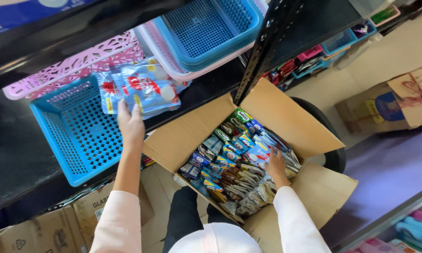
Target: Restocking and organizing various drink and cereal packets from a box into plastic baskets on a store shelf.
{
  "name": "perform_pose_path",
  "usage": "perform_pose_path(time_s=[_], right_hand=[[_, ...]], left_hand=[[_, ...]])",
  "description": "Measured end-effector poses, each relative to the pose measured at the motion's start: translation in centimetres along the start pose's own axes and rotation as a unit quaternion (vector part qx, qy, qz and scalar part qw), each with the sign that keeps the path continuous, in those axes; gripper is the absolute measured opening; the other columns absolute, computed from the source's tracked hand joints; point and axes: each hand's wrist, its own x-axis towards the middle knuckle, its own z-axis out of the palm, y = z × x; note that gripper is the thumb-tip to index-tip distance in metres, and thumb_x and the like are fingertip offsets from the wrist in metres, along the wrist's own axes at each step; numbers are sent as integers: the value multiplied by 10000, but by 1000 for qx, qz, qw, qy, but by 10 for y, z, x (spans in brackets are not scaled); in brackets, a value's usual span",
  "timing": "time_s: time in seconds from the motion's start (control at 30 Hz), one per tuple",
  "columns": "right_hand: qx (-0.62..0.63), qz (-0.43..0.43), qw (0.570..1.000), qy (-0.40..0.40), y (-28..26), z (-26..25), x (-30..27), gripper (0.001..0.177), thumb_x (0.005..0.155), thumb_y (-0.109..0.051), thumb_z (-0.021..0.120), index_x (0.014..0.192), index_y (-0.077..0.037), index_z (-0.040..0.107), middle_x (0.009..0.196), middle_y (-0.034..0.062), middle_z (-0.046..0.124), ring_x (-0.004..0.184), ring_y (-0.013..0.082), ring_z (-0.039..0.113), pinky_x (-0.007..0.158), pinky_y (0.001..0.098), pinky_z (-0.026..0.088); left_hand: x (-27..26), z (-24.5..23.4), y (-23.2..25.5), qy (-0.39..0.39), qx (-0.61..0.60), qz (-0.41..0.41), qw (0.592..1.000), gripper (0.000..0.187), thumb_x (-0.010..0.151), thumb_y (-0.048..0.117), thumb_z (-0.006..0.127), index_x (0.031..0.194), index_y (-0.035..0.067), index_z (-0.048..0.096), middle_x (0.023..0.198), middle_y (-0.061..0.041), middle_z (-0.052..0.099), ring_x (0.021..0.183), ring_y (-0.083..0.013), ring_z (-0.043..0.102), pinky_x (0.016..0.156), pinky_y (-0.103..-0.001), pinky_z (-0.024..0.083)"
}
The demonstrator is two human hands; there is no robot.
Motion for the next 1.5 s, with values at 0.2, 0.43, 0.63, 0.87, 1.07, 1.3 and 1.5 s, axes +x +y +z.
perform_pose_path(time_s=[0.2,0.43,0.63,0.87,1.07,1.3,1.5], right_hand=[[-16,-40,998,43,-1,9,-6,721,748,-183,821,1376,-166,466,1574,136,353,1361,405,452,1016,548,446],[-36,-75,991,105,-9,-3,-20,441,815,-199,790,1212,-154,602,1331,97,528,1238,357,536,979,525,478],[-30,-114,985,123,-8,14,-18,355,786,-173,780,1112,-128,647,1234,116,592,1127,353,592,881,502,486],[51,-114,981,148,-24,-42,-16,274,849,-114,730,1120,-148,708,937,134,730,933,353,663,861,496,480],[137,-234,960,67,-101,-192,-57,217,820,-104,738,1035,-109,769,975,122,755,909,329,675,844,457,510],[244,-347,904,48,-163,-253,-84,261,801,-177,784,1034,-59,760,1018,118,756,968,320,670,907,436,498],[222,-186,940,179,-83,-148,-16,333,970,-241,712,1250,-69,658,1241,153,661,1178,351,621,1022,440,494]], left_hand=[[-29,36,74,63,389,177,902,873,928,163,750,1637,19,263,1680,-282,109,1528,-480,115,1201,-578,129],[-28,53,22,-114,576,295,754,813,917,337,756,1642,270,394,1675,-56,290,1571,-348,244,1232,-594,66],[-52,81,34,-32,651,303,696,768,907,281,742,1615,215,453,1698,-98,325,1555,-329,280,1242,-550,93],[-153,110,23,-285,369,331,820,645,916,221,707,1517,163,482,1574,-99,414,1494,-315,341,1218,-515,279],[-192,146,46,-410,287,314,807,763,850,295,749,1514,114,420,1595,-151,370,1500,-366,275,1174,-537,277],[-205,178,7,-452,387,77,800,312,1017,271,650,1261,80,607,1163,-149,740,1051,-344,735,896,-447,582],[-176,121,51,-263,213,44,940,279,926,215,746,1125,34,671,955,-196,747,879,-354,729,719,-411,574]])
